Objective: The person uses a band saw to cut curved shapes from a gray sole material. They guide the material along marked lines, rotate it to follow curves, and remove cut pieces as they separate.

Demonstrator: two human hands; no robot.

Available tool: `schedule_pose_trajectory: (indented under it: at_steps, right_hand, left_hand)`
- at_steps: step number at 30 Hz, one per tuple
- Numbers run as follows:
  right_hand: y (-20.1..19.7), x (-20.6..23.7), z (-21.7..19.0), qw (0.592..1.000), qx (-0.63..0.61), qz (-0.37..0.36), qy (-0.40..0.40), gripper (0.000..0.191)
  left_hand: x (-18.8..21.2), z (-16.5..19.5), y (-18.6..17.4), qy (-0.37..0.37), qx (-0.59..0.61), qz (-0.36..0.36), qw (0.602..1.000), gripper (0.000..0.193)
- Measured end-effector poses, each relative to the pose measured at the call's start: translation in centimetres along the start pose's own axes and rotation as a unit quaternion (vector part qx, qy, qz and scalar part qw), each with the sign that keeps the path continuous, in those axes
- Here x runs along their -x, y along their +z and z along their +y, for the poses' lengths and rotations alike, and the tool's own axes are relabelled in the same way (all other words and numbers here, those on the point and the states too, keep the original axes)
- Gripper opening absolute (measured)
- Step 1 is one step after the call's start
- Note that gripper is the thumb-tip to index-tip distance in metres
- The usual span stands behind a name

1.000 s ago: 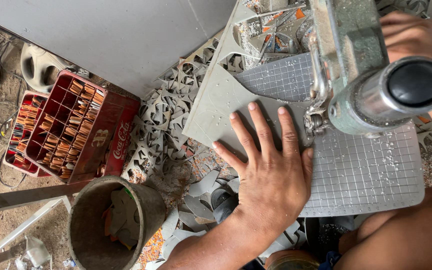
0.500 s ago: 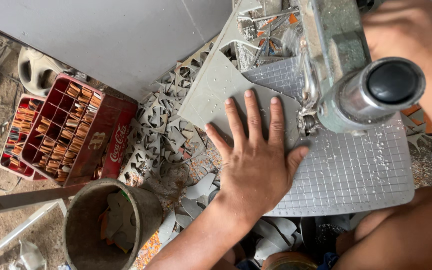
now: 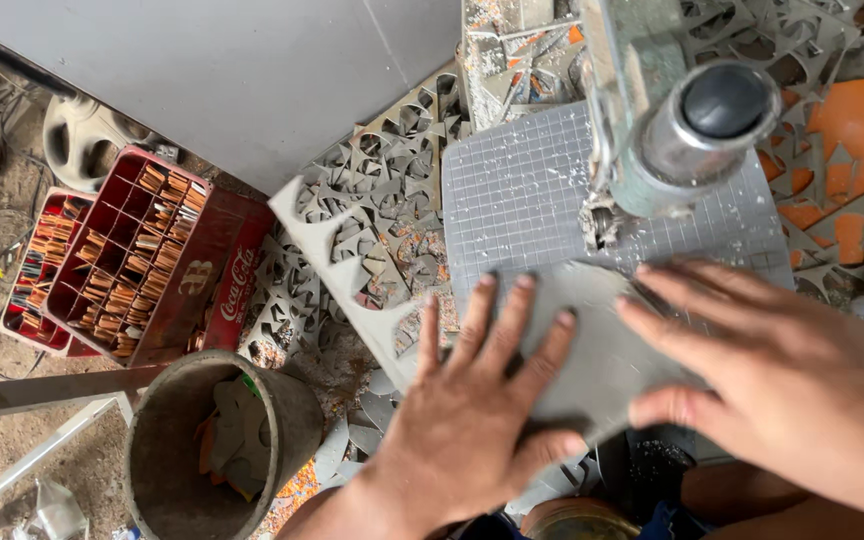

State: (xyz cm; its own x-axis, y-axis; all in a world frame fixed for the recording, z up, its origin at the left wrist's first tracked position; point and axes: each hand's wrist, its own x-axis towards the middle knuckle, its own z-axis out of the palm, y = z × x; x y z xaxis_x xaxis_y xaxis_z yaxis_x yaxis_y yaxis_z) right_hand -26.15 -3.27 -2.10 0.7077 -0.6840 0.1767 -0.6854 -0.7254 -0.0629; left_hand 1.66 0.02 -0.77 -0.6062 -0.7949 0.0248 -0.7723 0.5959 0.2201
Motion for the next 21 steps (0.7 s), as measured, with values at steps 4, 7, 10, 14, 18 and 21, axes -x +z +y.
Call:
schedule_pose_trajectory:
  at_steps: [4, 7, 10, 14, 18, 21]
  right_hand:
    - [0.6, 1.5, -0.5, 0.997, 0.045, -0.011, -0.064, 0.074]
    - [0.6, 1.8, 1.6, 0.998, 0.036, -0.023, -0.048, 0.051]
    - [-0.1, 2.5, 1.8, 0.999, 0.035, -0.010, 0.010, 0.047]
    - [-0.5, 2.2, -1.2, 0.996, 0.004, -0.051, 0.072, 0.043]
    - [-0.8, 1.4, -3.6, 0.995, 0.089, 0.031, 0.016, 0.066]
    - [-0.6, 0.8, -3.9, 0.995, 0.083, 0.059, 0.019, 0.061]
  left_hand:
    - [2.2, 2.0, 1.4, 0.027, -0.007, -0.014, 1.000, 0.088]
    - [3.6, 1.9, 0.9, 0.052, -0.009, -0.025, 0.998, 0.099]
    - [4.2, 2.3, 0.2, 0.079, -0.005, -0.021, 0.997, 0.117]
    - [4.2, 4.0, 0.0, 0.072, -0.050, 0.006, 0.996, 0.132]
    - [4.1, 5.1, 0.4, 0.058, -0.057, 0.008, 0.997, 0.132]
    - [3.9, 4.5, 0.8, 0.088, -0.067, 0.030, 0.993, 0.129]
